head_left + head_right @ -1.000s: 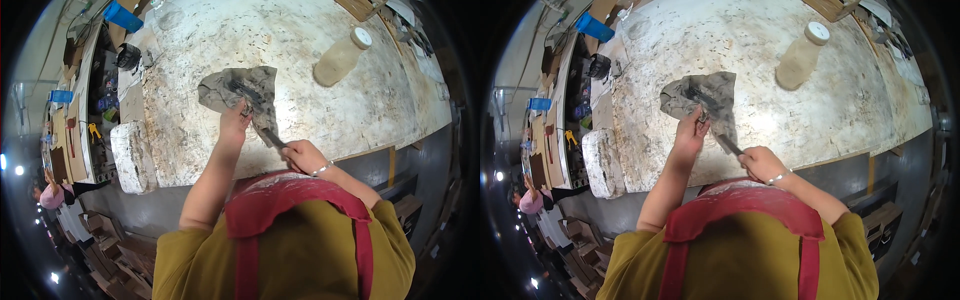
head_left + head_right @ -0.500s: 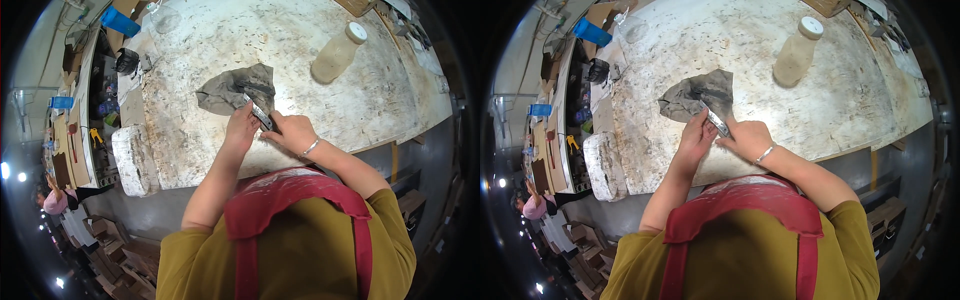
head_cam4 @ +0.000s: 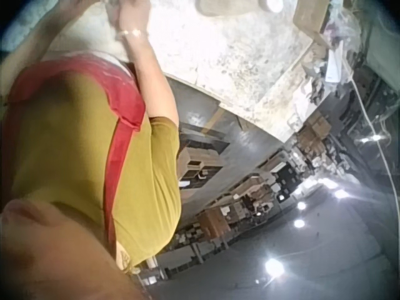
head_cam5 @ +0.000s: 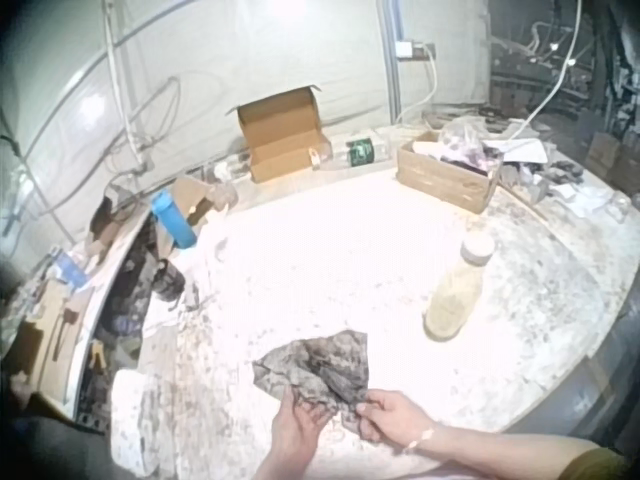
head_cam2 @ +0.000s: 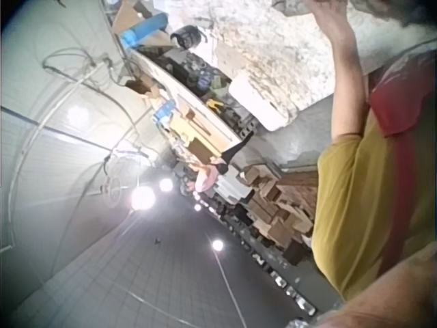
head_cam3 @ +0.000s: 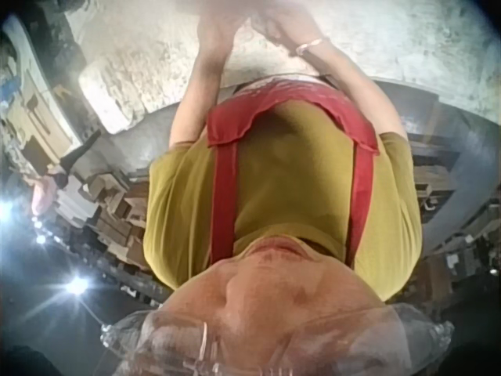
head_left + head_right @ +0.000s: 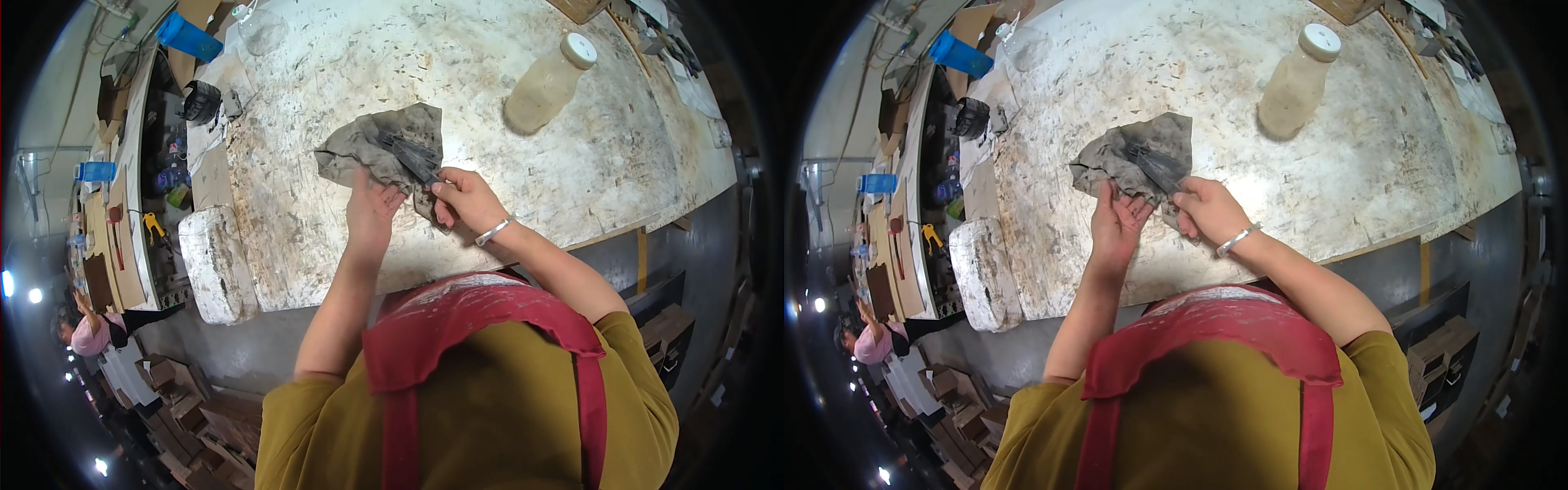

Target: The person cleans a black metal tool by hand using a cloth and liquid from a bottle on a workbench.

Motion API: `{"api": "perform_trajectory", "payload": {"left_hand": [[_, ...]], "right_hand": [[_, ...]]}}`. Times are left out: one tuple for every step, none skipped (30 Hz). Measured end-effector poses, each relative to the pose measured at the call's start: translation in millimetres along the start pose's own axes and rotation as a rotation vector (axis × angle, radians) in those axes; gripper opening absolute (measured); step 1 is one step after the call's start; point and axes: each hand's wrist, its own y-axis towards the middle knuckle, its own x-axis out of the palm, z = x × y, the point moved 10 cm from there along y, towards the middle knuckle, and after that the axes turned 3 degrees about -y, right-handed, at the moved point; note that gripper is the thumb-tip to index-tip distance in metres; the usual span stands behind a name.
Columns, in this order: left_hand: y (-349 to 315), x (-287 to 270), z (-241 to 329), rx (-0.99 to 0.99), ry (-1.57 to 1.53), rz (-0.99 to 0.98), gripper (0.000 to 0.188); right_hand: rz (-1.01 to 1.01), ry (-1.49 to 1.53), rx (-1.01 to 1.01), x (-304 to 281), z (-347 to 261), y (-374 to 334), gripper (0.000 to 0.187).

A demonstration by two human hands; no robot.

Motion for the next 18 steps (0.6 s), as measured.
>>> {"api": "perform_trajectory", "payload": {"left_hand": [[1.8, -6.8, -1.9, 0.003, -0.006, 0.055, 0.037], [4.7, -12.6, -6.3, -0.001, -0.016, 0.069, 0.029], [3.1, -9.8, -7.1, 0.001, -0.014, 0.066, 0.029], [0.5, -3.8, -8.8, -0.012, 0.016, 0.044, 0.025], [-0.1, 1.5, -11.1, -0.024, 0.047, 0.021, 0.022], [3.3, 1.4, -15.5, -0.032, 0.024, -0.006, 0.019], [7.5, -2.7, -17.1, -0.030, 0.025, -0.009, 0.019], [9.9, 10.7, -23.4, -0.068, 0.095, -0.189, 0.019], [6.8, 26.1, -28.8, -0.104, 0.166, -0.368, 0.019], [11.4, 18.2, -29.0, -0.102, 0.130, -0.209, 0.019], [17.7, 13.5, -31.4, -0.098, 0.130, -0.210, 0.019], [21.8, 6.5, -33.9, -0.110, 0.112, -0.169, 0.017], [25.1, -0.8, -36.7, -0.122, 0.094, -0.127, 0.015], [27.4, -3.2, -40.6, -0.120, 0.092, -0.126, 0.015], [20.1, 6.5, -38.2, -0.104, 0.066, -0.050, 0.014], [13.2, 7.4, -35.5, -0.081, 0.034, 0.031, 0.012], [13.2, 6.9, -36.7, -0.079, 0.026, 0.036, 0.012], [12.8, 7.5, -37.9, -0.101, 0.020, 0.027, 0.012]], "right_hand": [[-0.003, -0.049, -0.020, 2.7, -1.3, 2.9, 0.018], [0.025, -0.103, -0.035, 2.7, -0.5, 7.3, 0.021], [0.026, -0.102, -0.038, 4.9, -0.8, 11.1, 0.021], [0.034, -0.156, -0.043, 6.7, -2.0, 14.6, 0.022], [0.043, -0.208, -0.047, 8.2, -3.1, 18.2, 0.024], [0.041, -0.260, -0.055, 11.5, -4.5, 21.5, 0.025], [0.042, -0.261, -0.059, 14.1, -7.6, 23.3, 0.025], [0.044, -0.311, -0.040, 16.2, -8.9, 24.8, 0.026], [0.044, -0.362, -0.022, 17.2, -9.3, 25.8, 0.027], [0.071, -0.440, -0.036, 15.2, -11.2, 26.8, 0.028], [0.069, -0.441, -0.040, 14.6, -8.3, 28.1, 0.028], [0.066, -0.461, -0.070, 14.5, -6.3, 27.6, 0.028], [0.062, -0.480, -0.100, 14.4, -5.7, 25.9, 0.028], [0.059, -0.482, -0.101, 13.9, -3.8, 23.7, 0.028], [0.054, -0.436, -0.080, 10.7, 1.2, 21.3, 0.028], [0.037, -0.394, -0.062, 10.8, 5.2, 16.9, 0.028], [0.030, -0.399, -0.058, 9.4, 7.7, 11.6, 0.028], [0.029, -0.347, -0.010, 6.8, 13.5, 4.9, 0.027]]}}
